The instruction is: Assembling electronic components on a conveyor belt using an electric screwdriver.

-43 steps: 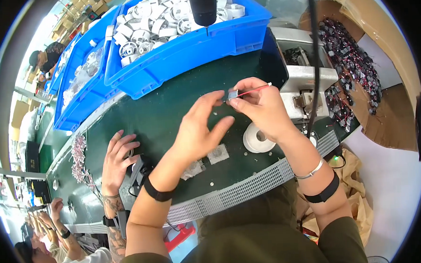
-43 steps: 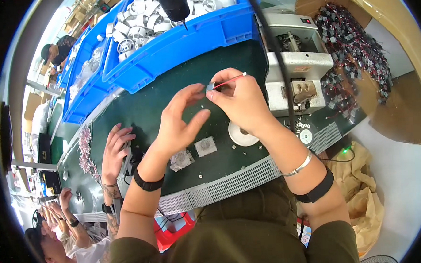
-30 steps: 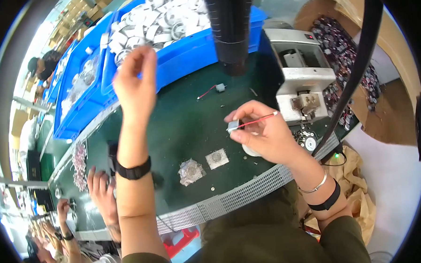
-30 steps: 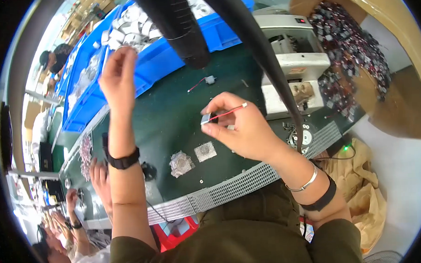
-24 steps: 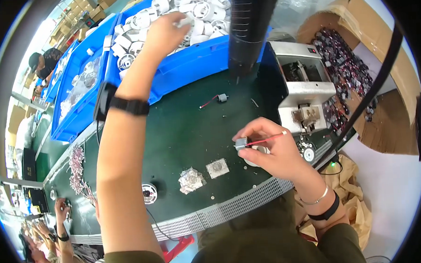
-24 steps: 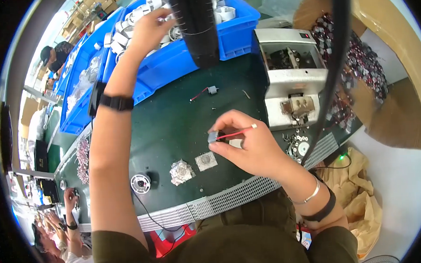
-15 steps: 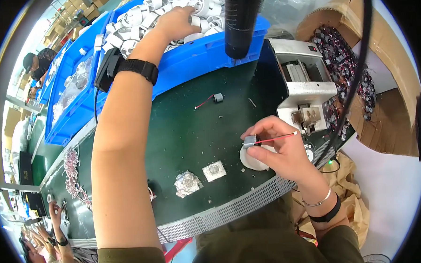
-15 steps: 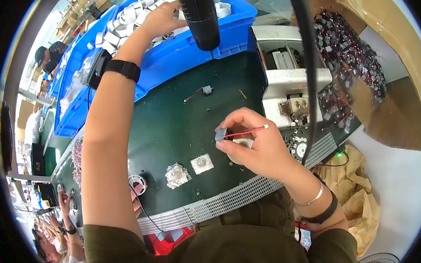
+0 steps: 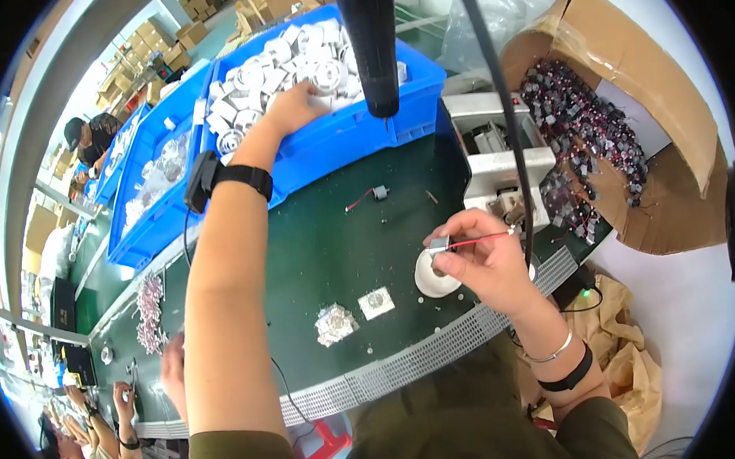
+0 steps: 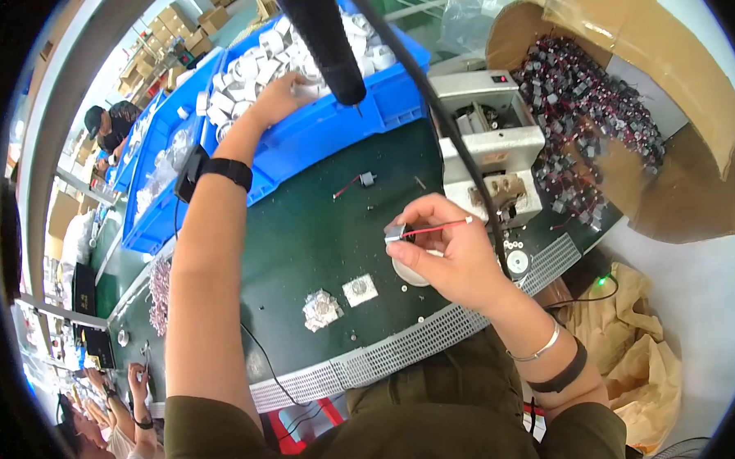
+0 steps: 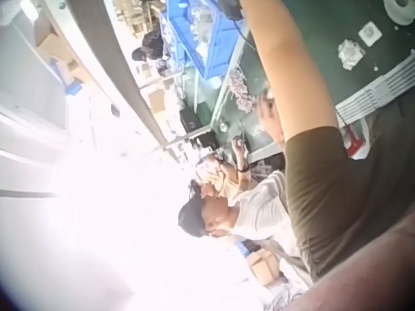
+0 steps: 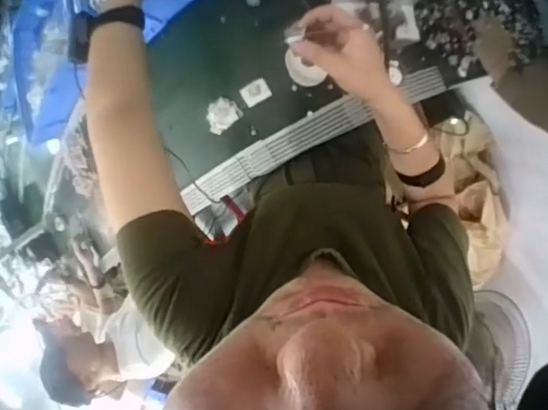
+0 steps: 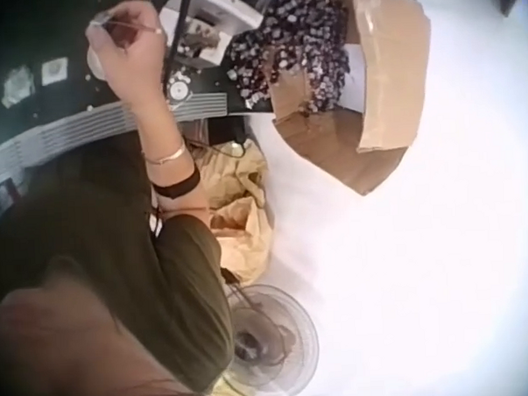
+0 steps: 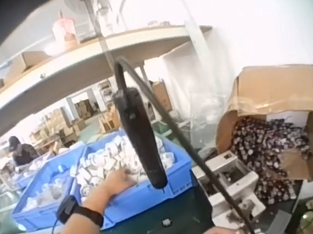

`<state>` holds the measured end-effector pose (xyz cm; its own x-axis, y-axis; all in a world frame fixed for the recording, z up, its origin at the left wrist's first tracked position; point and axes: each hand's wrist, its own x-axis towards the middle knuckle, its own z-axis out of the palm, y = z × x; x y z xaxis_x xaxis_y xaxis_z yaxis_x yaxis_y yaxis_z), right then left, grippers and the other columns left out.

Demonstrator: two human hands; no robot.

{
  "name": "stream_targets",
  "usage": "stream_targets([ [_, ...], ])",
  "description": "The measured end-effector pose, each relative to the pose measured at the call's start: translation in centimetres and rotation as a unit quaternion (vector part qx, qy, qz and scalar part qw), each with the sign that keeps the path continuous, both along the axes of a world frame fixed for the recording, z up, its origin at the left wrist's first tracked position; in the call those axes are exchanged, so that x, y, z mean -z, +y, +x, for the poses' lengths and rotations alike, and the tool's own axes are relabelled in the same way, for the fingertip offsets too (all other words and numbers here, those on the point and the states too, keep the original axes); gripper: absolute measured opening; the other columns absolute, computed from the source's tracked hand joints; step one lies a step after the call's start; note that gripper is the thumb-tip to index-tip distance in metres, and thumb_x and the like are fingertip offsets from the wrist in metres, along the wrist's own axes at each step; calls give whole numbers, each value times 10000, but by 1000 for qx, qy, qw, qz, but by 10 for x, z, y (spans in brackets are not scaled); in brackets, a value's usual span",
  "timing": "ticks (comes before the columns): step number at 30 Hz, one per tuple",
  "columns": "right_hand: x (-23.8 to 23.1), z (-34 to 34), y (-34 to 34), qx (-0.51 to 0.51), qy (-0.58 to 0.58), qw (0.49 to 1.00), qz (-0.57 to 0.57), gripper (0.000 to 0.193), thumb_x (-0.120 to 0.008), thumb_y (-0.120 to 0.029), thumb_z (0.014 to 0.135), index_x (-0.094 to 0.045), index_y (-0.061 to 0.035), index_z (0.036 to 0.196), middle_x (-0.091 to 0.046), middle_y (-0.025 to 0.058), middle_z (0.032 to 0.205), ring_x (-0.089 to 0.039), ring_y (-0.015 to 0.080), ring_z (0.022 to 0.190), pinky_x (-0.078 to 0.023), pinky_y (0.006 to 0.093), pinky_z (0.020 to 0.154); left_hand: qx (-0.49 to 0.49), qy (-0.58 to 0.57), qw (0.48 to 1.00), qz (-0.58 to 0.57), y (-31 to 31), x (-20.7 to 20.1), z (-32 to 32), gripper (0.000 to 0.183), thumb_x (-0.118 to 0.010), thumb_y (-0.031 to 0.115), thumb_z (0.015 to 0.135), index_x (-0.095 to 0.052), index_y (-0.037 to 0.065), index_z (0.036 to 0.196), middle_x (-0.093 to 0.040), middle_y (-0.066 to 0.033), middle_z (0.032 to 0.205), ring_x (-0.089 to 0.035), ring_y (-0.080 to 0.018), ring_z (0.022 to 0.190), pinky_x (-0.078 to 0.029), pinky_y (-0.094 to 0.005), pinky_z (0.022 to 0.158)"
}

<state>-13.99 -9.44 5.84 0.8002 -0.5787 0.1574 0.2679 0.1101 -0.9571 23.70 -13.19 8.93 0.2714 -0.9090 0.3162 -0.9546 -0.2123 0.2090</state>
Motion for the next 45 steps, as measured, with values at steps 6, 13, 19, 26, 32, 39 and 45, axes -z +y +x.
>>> stream_targets([
  [6,5,-4,-2,13,12,1000,-16,261,-667,-23,779,-513,-15,989,-596,108,1007,-576,148,941,-499,285,800,-109,41,992,-56,11,-1,-10,527,-713,396,658,-636,-11,983,-624,-240,968,-596,-368,934,-466,-396,838],
  [13,-3,-22,-33,86,26,994,-58,300,-653,12,774,-518,9,1042,-567,60,987,-559,101,831,-482,221,730,-36,217,943,-250,121,-10,-149,601,-781,160,655,-476,-14,1143,-549,-147,1071,-567,-217,941,-482,-338,788],
  [19,3,-24,-36,61,25,996,-61,320,-646,48,765,-509,36,1053,-574,94,982,-575,139,857,-503,258,746,196,266,939,-93,133,46,-256,689,-777,104,613,-460,43,1222,-539,-143,1162,-528,-295,1093,-428,-359,911],
  [26,3,-35,-26,36,97,990,-93,326,-605,96,764,-513,43,1073,-547,99,1034,-562,151,933,-499,265,779,199,265,942,-58,133,72,-245,721,-773,146,611,-425,43,1235,-519,-149,1176,-488,-336,1114,-369,-403,967],
  [32,4,-22,-31,-16,154,895,-417,249,-666,25,699,-604,-20,936,-608,85,903,-583,210,840,-467,305,746,198,245,944,-96,127,77,-242,689,-780,172,608,-448,36,1196,-554,-145,1083,-530,-337,1000,-394,-411,905],
  [39,-6,0,-37,-86,159,805,-565,213,-691,-8,643,-600,-38,834,-609,89,892,-557,272,847,-447,356,738,255,277,919,-111,124,73,-223,581,-763,161,614,-500,38,1118,-584,-165,1005,-563,-365,930,-435,-410,827],
  [45,-11,-15,-44,-151,190,719,-651,232,-605,42,658,-594,-41,874,-539,124,795,-520,317,782,-429,383,699,322,311,887,-111,106,75,-229,509,-745,277,629,-532,13,1009,-590,-189,908,-568,-383,867,-461,-437,723],
])
